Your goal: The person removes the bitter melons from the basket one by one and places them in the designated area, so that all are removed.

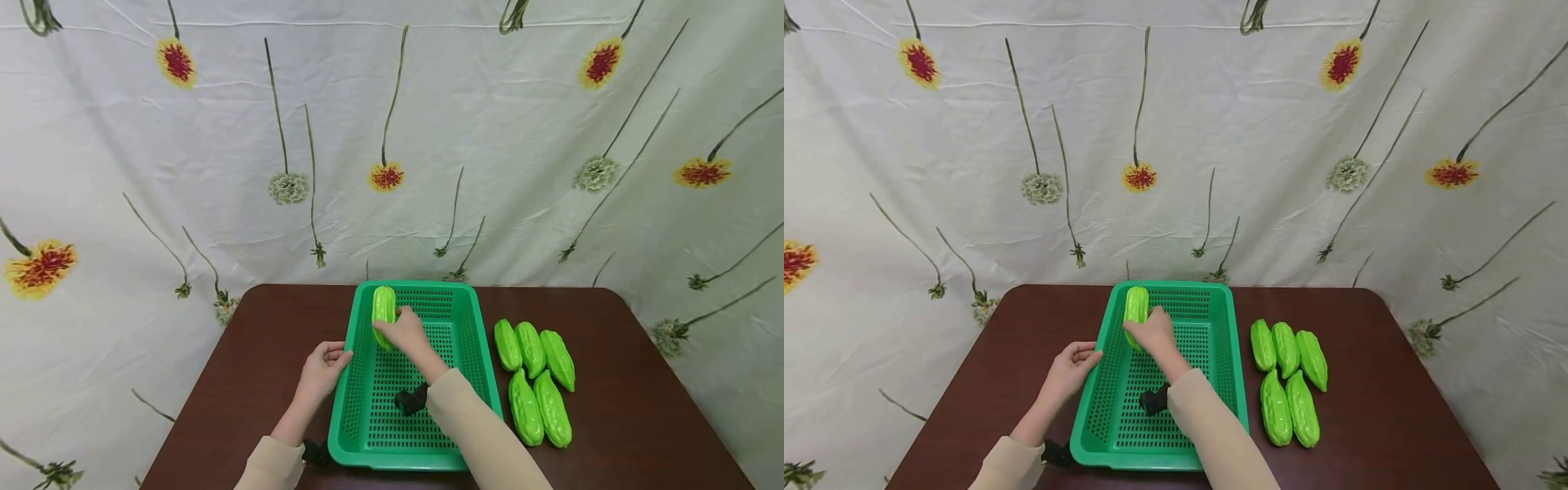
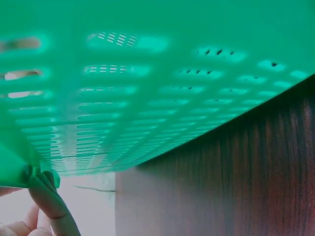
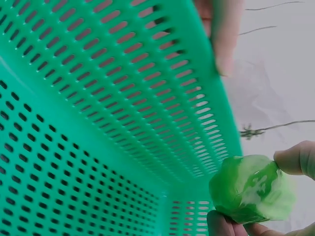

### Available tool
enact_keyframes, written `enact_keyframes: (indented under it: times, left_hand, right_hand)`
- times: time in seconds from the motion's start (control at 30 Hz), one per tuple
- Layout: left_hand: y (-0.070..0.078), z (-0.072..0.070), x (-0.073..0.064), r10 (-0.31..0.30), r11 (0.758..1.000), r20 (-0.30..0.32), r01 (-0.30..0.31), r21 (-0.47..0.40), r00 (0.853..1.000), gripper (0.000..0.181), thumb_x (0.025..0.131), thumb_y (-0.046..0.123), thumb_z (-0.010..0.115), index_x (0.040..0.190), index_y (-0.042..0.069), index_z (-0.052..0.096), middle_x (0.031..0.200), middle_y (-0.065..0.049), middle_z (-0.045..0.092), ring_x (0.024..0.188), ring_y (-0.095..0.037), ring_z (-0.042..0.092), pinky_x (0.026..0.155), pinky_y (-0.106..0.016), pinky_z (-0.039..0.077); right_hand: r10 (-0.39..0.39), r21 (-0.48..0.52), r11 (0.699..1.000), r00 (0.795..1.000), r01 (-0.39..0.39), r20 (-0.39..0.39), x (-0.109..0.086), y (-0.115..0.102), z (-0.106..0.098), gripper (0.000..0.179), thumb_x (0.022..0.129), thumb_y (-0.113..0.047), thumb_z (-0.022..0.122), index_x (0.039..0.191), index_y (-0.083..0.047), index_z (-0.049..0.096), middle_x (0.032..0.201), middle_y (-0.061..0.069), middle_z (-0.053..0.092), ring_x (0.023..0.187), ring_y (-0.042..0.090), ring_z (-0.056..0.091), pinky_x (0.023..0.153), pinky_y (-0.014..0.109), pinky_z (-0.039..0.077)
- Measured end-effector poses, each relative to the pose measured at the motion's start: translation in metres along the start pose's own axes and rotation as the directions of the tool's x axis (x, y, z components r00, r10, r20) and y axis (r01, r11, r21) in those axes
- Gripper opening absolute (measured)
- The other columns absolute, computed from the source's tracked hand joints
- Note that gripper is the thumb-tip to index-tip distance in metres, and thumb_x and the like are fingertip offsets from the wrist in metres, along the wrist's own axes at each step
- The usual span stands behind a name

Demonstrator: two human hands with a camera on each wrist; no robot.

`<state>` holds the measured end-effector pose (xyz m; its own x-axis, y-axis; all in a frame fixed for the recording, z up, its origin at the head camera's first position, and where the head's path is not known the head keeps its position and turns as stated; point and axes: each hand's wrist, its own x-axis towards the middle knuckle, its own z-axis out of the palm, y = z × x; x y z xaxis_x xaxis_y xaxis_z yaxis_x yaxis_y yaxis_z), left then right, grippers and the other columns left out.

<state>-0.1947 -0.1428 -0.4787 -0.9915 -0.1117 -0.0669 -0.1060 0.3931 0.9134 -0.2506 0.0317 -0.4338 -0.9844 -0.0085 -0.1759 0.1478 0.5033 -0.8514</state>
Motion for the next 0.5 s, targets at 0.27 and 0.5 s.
enact_keyframes:
  times: [0.27,0.5]
  left_hand:
    - [0.000,0.000,0.002,-0.008,1.000,0.008,0.008,0.014,1.000,0.035,0.097,0.018,0.063,0.125,-0.003,0.058,0.112,-0.023,0.064,0.099,-0.032,0.065,0.080,-0.040,0.055]
    - [0.001,-0.002,0.001,-0.025,0.999,0.024,0.025,0.022,0.999,0.036,0.097,0.018,0.062,0.128,-0.002,0.057,0.115,-0.023,0.063,0.102,-0.033,0.064,0.079,-0.040,0.054]
  right_hand:
    - [-0.027,0.003,1.000,0.999,0.027,-0.042,-0.005,-0.007,-0.024,0.064,0.085,-0.029,0.070,0.135,0.005,0.048,0.111,0.021,0.062,0.091,0.029,0.065,0.072,0.039,0.057]
    - [-0.027,0.009,1.000,0.998,0.028,-0.064,-0.011,-0.010,-0.045,0.064,0.087,-0.030,0.070,0.138,0.002,0.047,0.115,0.021,0.061,0.094,0.030,0.066,0.072,0.039,0.057]
